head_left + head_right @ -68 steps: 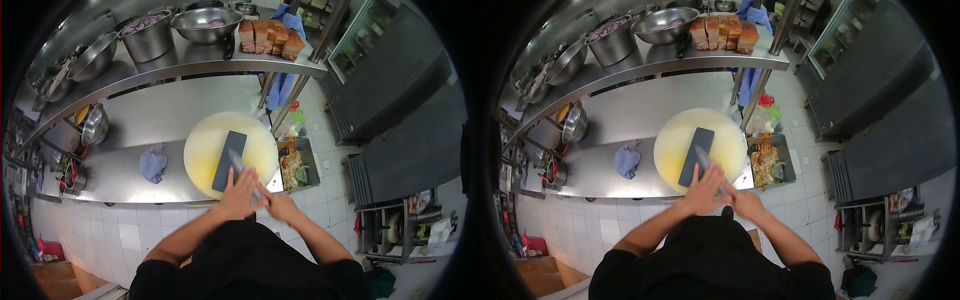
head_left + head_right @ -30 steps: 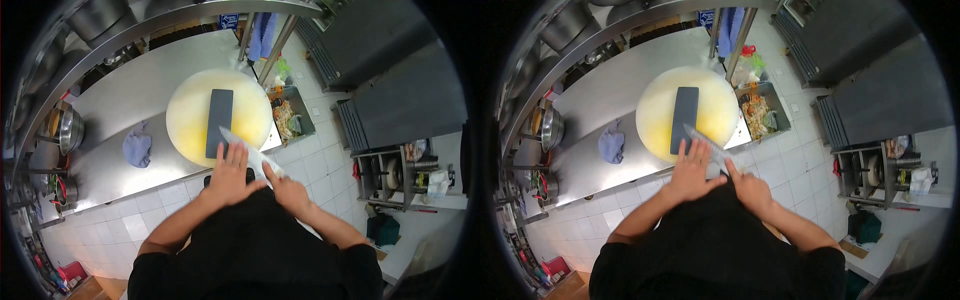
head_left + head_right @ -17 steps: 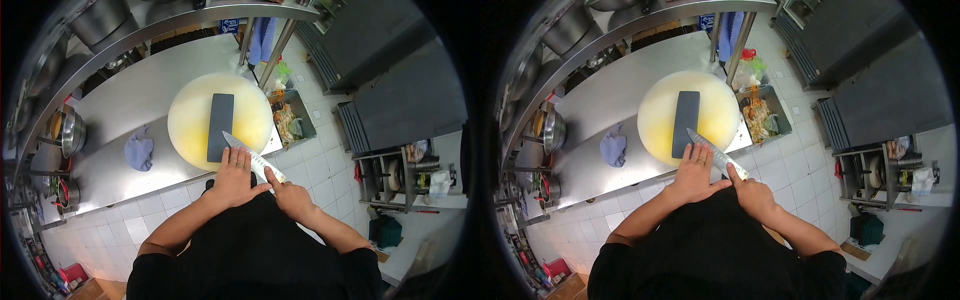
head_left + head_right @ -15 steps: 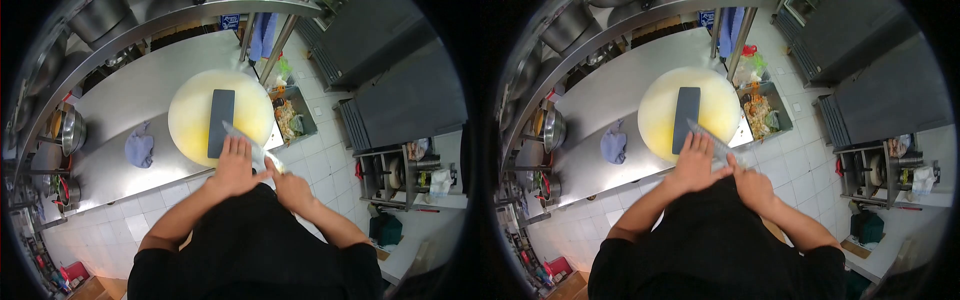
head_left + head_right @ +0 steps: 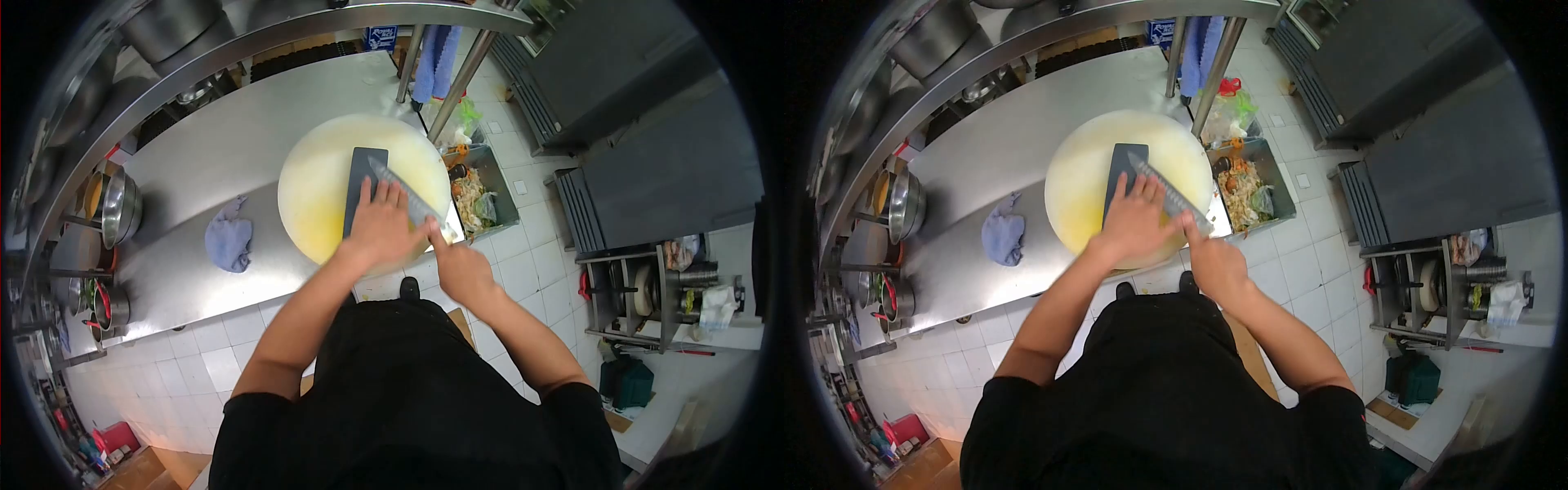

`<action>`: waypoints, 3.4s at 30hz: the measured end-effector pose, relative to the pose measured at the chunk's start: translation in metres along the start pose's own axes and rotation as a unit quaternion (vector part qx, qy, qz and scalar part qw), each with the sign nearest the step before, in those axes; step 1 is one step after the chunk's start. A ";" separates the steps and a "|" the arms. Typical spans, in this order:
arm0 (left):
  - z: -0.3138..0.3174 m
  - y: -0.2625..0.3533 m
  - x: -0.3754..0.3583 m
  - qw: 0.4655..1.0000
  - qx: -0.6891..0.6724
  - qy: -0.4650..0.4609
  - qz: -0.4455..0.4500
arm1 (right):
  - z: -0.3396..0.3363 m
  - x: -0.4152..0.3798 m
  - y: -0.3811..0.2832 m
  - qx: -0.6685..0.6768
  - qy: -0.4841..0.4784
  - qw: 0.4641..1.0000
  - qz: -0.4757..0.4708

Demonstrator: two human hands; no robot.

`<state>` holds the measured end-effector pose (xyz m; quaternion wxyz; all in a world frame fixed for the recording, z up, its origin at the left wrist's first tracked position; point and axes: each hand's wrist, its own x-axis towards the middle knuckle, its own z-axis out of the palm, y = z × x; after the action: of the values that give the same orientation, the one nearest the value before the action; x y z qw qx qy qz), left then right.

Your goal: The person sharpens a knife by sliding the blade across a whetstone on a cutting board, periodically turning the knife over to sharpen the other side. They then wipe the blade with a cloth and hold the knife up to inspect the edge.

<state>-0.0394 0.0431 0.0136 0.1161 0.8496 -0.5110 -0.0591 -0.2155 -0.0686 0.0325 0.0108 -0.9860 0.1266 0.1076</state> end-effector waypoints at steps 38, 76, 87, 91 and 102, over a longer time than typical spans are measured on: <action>0.001 -0.001 -0.084 0.999 0.008 0.014 -0.037 | 0.014 -0.002 0.001 0.130 -0.062 0.985 -0.096; -0.062 0.054 -0.116 0.990 -0.123 -0.065 0.034 | -0.047 -0.101 0.077 0.424 -0.186 0.880 -0.107; -0.029 -0.001 -0.118 0.936 -0.088 0.303 -0.157 | -0.040 0.033 0.168 0.670 -0.058 0.721 0.168; 0.014 -0.005 -0.159 0.911 -0.081 0.328 -0.237 | -0.016 0.100 0.195 0.659 -0.142 0.724 0.147; 0.232 0.066 -0.318 0.750 -0.155 0.023 -0.643 | 0.018 0.173 0.206 0.646 -0.216 0.725 0.102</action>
<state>-0.2961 0.2625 -0.1995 0.1919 0.9489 0.1753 -0.1788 -0.1080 -0.3102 -0.0213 0.6608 -0.6720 0.2597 0.2104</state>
